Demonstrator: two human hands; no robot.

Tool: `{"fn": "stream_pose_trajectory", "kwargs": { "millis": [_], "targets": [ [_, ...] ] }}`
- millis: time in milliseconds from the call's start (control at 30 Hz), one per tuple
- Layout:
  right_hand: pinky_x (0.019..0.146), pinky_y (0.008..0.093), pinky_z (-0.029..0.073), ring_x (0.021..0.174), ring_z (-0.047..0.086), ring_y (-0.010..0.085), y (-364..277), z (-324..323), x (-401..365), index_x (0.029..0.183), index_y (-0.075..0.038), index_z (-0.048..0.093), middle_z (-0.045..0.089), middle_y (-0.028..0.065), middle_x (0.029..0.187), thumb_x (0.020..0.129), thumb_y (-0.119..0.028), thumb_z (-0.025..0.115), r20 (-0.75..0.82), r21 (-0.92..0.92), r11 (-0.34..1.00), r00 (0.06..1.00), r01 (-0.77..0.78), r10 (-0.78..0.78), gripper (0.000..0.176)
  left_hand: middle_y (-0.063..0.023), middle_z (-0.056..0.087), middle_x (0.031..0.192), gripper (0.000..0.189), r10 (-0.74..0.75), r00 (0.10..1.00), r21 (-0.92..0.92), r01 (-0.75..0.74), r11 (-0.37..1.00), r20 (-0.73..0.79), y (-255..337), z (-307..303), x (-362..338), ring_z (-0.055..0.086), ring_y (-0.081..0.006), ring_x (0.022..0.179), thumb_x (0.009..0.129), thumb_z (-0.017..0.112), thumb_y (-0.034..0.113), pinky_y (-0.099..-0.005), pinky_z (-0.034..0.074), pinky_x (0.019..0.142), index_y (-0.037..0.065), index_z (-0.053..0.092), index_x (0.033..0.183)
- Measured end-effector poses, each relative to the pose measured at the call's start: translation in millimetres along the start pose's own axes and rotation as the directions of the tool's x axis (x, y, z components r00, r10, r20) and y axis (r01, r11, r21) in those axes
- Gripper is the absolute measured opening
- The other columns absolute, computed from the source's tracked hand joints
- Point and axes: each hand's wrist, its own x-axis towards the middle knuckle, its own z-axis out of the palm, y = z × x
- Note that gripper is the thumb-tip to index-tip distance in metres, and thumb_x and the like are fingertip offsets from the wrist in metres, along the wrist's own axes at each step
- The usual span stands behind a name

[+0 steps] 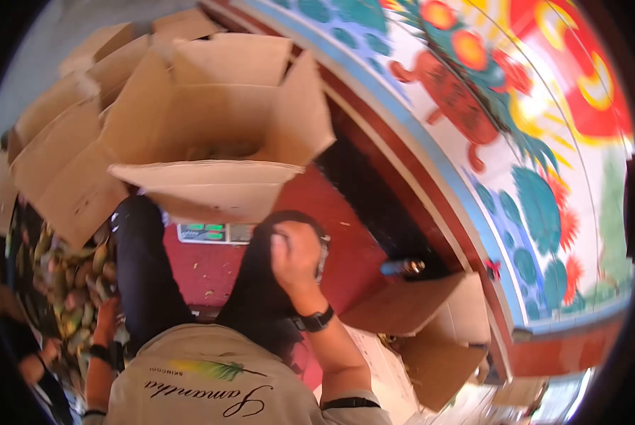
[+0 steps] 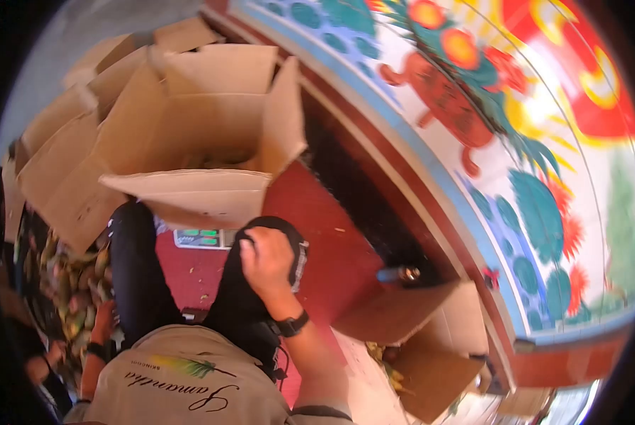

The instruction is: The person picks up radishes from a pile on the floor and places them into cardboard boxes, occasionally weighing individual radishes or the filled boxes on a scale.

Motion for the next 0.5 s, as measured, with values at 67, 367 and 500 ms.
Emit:
{"fn": "stream_pose_trajectory", "kwargs": {
  "millis": [67, 367, 500],
  "targets": [
    [0.064, 0.0379, 0.044, 0.072, 0.055, 0.0308, 3, -3, -1, 0.086, -0.002, 0.054, 0.058, 0.0136, 0.081, 0.070, -0.003, 0.061, 0.032, 0.016, 0.999, 0.999, -0.039, 0.039, 0.018, 0.0012, 0.056, 0.079, 0.017, -0.001, 0.997, -0.070, -0.004, 0.998, -0.071, -14, -9, 2, 0.053, -0.0121, 0.067, 0.083, 0.047, 0.027, -0.0263, 0.041, 0.056, 0.014, 0.053, 0.092],
    [0.065, 0.0355, 0.044, 0.071, 0.054, 0.0294, 16, 0, -4, 0.085, 0.000, 0.055, 0.057, 0.0141, 0.080, 0.075, -0.005, 0.054, 0.094, 0.019, 0.991, 0.987, -0.134, 0.131, 0.011, -0.0038, 0.059, 0.082, 0.017, -0.127, 0.991, -0.062, 0.130, 0.990, 0.044, -31, -5, -21, 0.055, -0.0141, 0.067, 0.084, 0.048, 0.023, -0.0266, 0.042, 0.059, 0.009, 0.053, 0.092],
    [0.068, 0.0330, 0.044, 0.074, 0.055, 0.0262, 14, 9, 0, 0.084, 0.001, 0.055, 0.057, 0.0133, 0.081, 0.082, -0.008, 0.047, 0.157, 0.015, 0.992, 0.980, -0.127, 0.123, 0.012, -0.0032, 0.057, 0.077, 0.020, -0.148, 0.989, 0.046, 0.149, 0.988, -0.014, -29, -5, -32, 0.057, -0.0173, 0.072, 0.083, 0.047, 0.025, -0.0274, 0.042, 0.061, 0.009, 0.052, 0.095]
  ]
}}
